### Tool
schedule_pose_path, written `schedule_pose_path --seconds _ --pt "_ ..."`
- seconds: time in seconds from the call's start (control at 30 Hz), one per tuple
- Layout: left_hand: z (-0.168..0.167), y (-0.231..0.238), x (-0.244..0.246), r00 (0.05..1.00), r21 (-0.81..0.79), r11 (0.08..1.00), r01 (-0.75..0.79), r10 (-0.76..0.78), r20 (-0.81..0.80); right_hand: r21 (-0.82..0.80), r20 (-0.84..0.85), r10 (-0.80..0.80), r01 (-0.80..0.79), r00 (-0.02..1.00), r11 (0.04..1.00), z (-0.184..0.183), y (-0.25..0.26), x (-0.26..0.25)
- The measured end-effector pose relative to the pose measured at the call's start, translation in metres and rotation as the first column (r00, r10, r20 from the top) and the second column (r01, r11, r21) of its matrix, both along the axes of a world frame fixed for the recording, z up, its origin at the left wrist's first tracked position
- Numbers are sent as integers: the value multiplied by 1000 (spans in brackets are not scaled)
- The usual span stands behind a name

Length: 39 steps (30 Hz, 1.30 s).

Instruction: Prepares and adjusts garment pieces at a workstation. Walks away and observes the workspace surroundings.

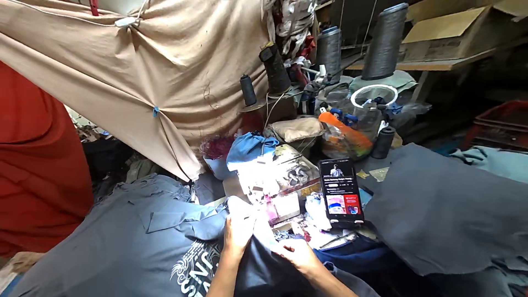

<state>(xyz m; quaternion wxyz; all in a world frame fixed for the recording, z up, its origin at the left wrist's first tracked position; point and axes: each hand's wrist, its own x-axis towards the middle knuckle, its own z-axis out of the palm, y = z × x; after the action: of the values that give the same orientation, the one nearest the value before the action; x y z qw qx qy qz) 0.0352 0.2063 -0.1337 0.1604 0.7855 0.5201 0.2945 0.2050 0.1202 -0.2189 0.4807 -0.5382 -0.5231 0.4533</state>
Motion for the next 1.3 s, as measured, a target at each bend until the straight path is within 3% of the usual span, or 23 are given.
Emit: schedule_pose_path --seconds 0.1,0.27,0.4,0.6,0.77,0.9,0.97,1.03,1.13,1.2,1.27,1.3 --pt "-4 3 4 999 37 999 -38 37 20 -29 -30 0 -1 1000 1000 1 1 0" --pt "-3 14 7 995 -12 998 -67 68 70 8 -55 -11 11 998 1000 3 9 0" --pt "6 22 12 995 -87 992 -94 95 16 41 -67 -4 7 998 999 9 16 1" --pt "5 29 12 991 -89 990 -114 120 65 110 -27 -55 58 998 992 6 23 -4" --pt "25 56 15 972 -203 952 -227 210 -101 53 -47 -211 214 976 975 31 46 -19" --pt "18 80 14 965 -158 954 -254 239 -111 17 -137 -287 292 948 956 49 51 -32" --pt "14 92 13 951 -133 954 -270 243 -190 33 -182 -290 301 940 953 46 56 -33" --pt "13 91 11 936 -75 956 -283 258 -240 15 -126 -272 276 954 961 44 57 -30" --pt "13 48 -11 971 122 969 -216 226 -76 37 145 -205 202 968 979 38 40 -13" --pt "2 -11 -39 990 163 983 -88 67 127 151 246 -157 122 957 981 26 21 4" --pt "-30 -75 -84 963 -146 975 169 -132 235 191 276 -108 56 955 980 17 -2 23" --pt "-52 -102 -108 956 -359 904 231 -143 255 193 280 -94 40 955 980 10 -10 31"
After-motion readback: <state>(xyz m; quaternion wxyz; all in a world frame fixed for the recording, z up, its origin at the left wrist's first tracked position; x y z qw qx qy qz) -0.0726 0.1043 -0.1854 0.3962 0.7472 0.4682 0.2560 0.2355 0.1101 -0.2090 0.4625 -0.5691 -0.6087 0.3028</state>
